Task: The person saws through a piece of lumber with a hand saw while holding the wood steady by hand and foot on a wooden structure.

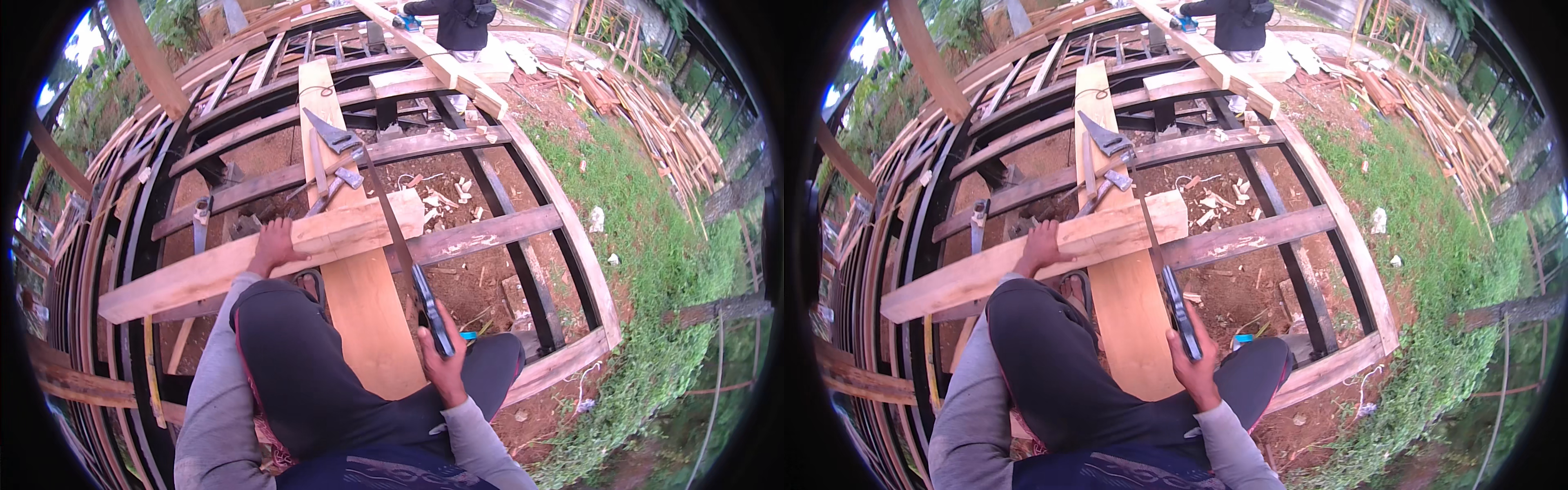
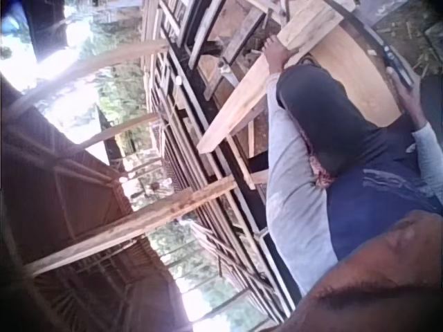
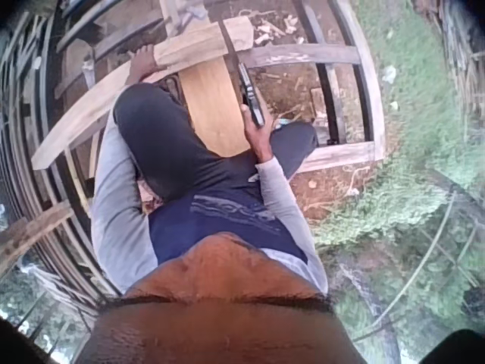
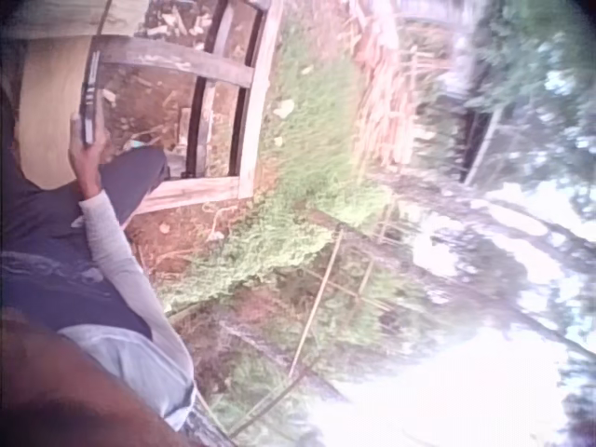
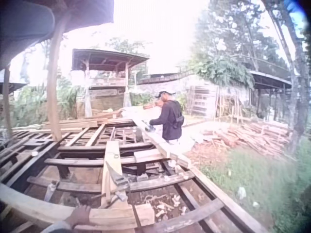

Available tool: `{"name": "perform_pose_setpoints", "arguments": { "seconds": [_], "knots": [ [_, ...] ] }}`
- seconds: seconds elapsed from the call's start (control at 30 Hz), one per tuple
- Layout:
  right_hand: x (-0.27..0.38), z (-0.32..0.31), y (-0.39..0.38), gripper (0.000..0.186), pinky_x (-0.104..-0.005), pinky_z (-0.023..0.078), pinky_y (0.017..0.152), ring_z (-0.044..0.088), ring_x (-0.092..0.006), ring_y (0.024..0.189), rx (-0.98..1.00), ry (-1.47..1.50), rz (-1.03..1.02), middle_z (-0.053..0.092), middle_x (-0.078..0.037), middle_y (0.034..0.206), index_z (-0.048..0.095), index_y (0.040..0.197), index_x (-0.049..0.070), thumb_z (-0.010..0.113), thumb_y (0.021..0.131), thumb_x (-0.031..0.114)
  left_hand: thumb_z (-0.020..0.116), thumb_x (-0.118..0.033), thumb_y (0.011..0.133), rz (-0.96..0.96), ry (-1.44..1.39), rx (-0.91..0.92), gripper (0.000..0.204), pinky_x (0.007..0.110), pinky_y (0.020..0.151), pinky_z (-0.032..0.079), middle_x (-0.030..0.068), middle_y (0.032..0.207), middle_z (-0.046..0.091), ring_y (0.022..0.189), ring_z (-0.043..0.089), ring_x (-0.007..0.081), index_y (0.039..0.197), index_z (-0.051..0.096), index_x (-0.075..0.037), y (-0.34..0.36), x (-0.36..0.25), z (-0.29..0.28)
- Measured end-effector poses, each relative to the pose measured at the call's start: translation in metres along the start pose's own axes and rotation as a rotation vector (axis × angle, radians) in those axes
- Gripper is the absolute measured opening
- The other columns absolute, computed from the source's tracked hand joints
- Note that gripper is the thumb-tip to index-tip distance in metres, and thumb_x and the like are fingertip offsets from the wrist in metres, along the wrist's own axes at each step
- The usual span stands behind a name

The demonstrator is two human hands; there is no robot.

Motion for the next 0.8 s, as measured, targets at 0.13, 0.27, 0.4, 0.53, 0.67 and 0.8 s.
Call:
{"name": "perform_pose_setpoints", "arguments": {
  "seconds": [0.13, 0.27, 0.4, 0.53, 0.67, 0.8],
  "knots": [
    [-0.017, 0.034, 0.040, 0.061, -0.0261, 0.053, 0.090, 0.064, -0.0092, 0.101, -0.016, 0.013, -0.064, 0.072, -0.007, 0.119, 0.051, 0.155, -0.006, 0.075, 0.102, 0.012, 0.092, -0.073, 0.056, -0.021, -0.076, 0.193, 0.108, 0.052, 0.103, 0.049, 0.0225, 0.119, 0.064, 0.120, 0.062, 0.0418, 0.123, 0.057, 0.003, 0.034, 0.020, -0.001],
    [-0.031, 0.054, 0.059, 0.059, -0.0309, 0.056, 0.086, 0.067, -0.0120, 0.095, -0.031, -0.022, 0.015, 0.074, -0.012, 0.109, 0.053, 0.153, -0.006, 0.074, 0.101, 0.012, 0.092, -0.076, 0.053, -0.022, -0.096, 0.223, 0.111, 0.054, 0.104, 0.049, 0.0238, 0.123, 0.068, 0.122, 0.064, 0.0421, 0.126, 0.060, 0.002, 0.039, 0.032, 0.008],
    [-0.050, 0.068, 0.076, 0.061, -0.0216, 0.046, 0.065, 0.054, -0.0039, 0.074, -0.014, 0.024, 0.022, 0.064, 0.002, 0.096, 0.050, 0.157, -0.003, 0.073, 0.103, 0.015, 0.092, -0.075, 0.053, -0.034, -0.123, 0.108, 0.113, 0.053, 0.106, 0.048, 0.0231, 0.123, 0.068, 0.122, 0.063, 0.0418, 0.128, 0.061, 0.003, 0.037, 0.027, 0.000],
    [-0.059, 0.071, 0.078, 0.062, -0.0228, 0.048, 0.065, 0.056, -0.0052, 0.073, 0.007, 0.017, 0.063, 0.062, 0.002, 0.089, 0.050, 0.157, -0.002, 0.073, 0.103, 0.018, 0.091, -0.076, 0.052, -0.046, -0.126, 0.130, 0.107, 0.051, 0.102, 0.047, 0.0207, 0.121, 0.066, 0.120, 0.063, 0.0401, 0.121, 0.061, 0.001, 0.036, 0.020, -0.008],
    [-0.053, 0.065, 0.080, 0.060, -0.0301, 0.056, 0.085, 0.067, -0.0126, 0.092, 0.001, -0.019, 0.002, 0.075, -0.012, 0.109, 0.055, 0.151, -0.006, 0.076, 0.099, 0.015, 0.092, -0.073, 0.053, -0.079, -0.143, 0.200, 0.111, 0.052, 0.110, 0.045, 0.0218, 0.127, 0.066, 0.127, 0.060, 0.0413, 0.129, 0.061, 0.002, 0.036, 0.017, -0.007],
    [-0.055, 0.065, 0.077, 0.060, -0.0284, 0.055, 0.075, 0.066, -0.0103, 0.081, 0.084, -0.051, 0.036, 0.074, -0.008, 0.098, 0.055, 0.151, -0.004, 0.077, 0.098, 0.014, 0.092, -0.074, 0.053, -0.081, -0.093, 0.198, 0.110, 0.053, 0.109, 0.045, 0.0218, 0.127, 0.066, 0.126, 0.061, 0.0412, 0.128, 0.060, 0.001, 0.032, 0.026, -0.003]
  ]
}}
Point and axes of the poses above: each hand's wrist, its own y-axis towards the middle knuckle, its own z-axis out of the palm, x = y × z, the point moved 8 cm from there along y, towards the middle knuckle
